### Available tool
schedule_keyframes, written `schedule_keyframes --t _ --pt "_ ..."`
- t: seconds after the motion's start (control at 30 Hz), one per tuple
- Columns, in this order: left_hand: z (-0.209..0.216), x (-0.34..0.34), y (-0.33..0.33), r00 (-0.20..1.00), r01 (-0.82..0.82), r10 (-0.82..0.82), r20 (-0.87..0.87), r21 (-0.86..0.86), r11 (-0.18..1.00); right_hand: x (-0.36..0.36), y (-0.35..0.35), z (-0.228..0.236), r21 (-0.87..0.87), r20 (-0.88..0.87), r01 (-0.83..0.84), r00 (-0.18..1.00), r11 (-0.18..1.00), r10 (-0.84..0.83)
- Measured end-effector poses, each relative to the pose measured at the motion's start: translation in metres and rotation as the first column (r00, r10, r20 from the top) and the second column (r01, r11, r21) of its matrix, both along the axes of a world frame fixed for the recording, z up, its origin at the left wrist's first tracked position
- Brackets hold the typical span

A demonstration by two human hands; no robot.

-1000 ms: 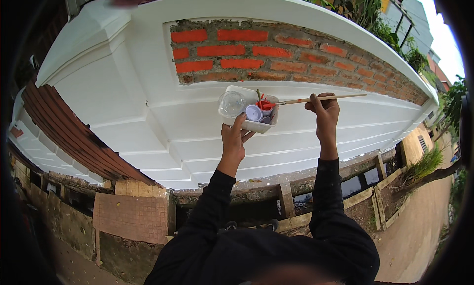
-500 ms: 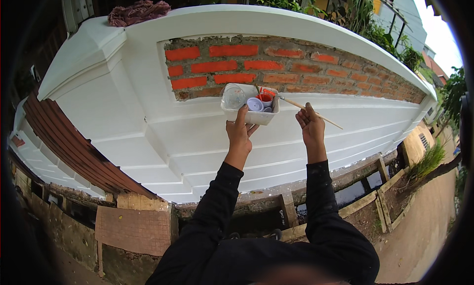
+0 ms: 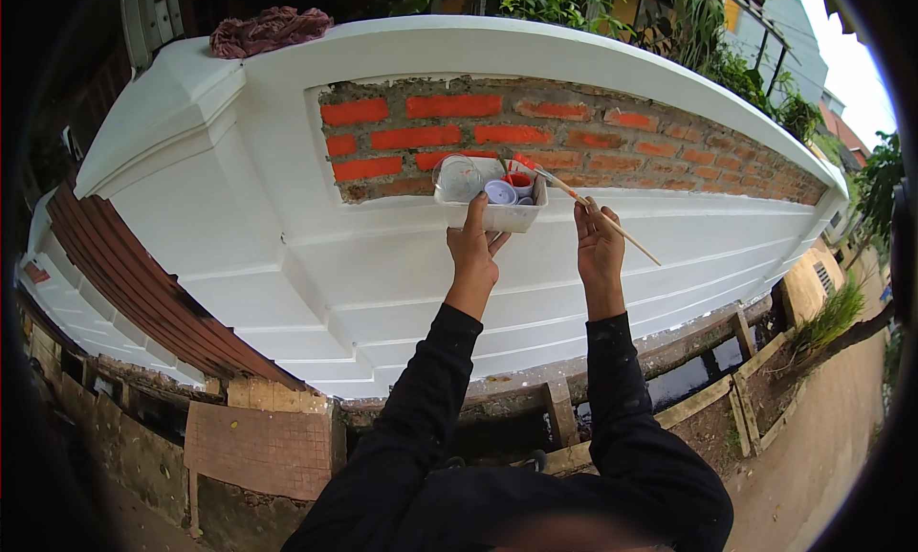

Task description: Painting decorative bricks on a wall with red paint.

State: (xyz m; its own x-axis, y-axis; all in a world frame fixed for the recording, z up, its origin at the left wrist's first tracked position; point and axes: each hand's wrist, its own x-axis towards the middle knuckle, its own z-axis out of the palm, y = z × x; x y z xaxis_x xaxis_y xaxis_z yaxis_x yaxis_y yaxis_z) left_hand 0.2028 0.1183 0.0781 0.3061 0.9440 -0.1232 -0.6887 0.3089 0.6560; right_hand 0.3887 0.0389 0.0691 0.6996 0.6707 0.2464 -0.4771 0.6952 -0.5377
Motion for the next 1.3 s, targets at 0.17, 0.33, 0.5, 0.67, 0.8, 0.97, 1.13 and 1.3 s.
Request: schedule_keyframes --t 0.17,0.33,0.5,0.67,0.8,0.97,1.13,1.3 --pt "-0.002 0.003 0.005 1.0 -0.002 0.002 0.017 0.004 1.0 0.0 0.009 0.018 0.107 0.117 0.072 0.99 0.992 -0.084" --pt "-0.001 0.002 0.002 1.0 0.013 -0.013 0.02 0.006 1.0 0.005 0.018 0.034 0.172 0.321 0.264 0.896 0.949 -0.307" --pt "-0.005 -0.002 -0.003 0.999 0.01 -0.011 0.034 0.012 1.0 0.012 0.031 0.035 0.183 0.478 0.396 0.764 0.9 -0.433" --pt "-0.012 -0.016 -0.012 1.0 0.024 -0.024 0.015 0.025 0.999 0.001 0.031 0.032 0.197 0.549 0.393 0.715 0.898 -0.433" --pt "-0.016 -0.025 -0.024 1.0 0.015 -0.015 -0.009 0.044 0.999 -0.001 0.028 0.033 0.223 0.569 0.482 0.642 0.847 -0.515" --pt "-0.024 -0.031 -0.027 1.0 0.015 -0.014 -0.021 0.036 0.999 -0.002 0.033 0.03 0.247 0.668 0.501 0.533 0.83 -0.52" --pt "-0.031 -0.031 -0.024 0.999 0.024 -0.023 -0.032 0.029 0.999 -0.002 0.028 0.03 0.271 0.716 0.566 0.422 0.778 -0.556" --pt "-0.031 -0.03 -0.027 0.999 0.03 -0.028 -0.036 0.036 0.999 -0.004 0.025 0.033 0.284 0.744 0.599 0.355 0.748 -0.566"
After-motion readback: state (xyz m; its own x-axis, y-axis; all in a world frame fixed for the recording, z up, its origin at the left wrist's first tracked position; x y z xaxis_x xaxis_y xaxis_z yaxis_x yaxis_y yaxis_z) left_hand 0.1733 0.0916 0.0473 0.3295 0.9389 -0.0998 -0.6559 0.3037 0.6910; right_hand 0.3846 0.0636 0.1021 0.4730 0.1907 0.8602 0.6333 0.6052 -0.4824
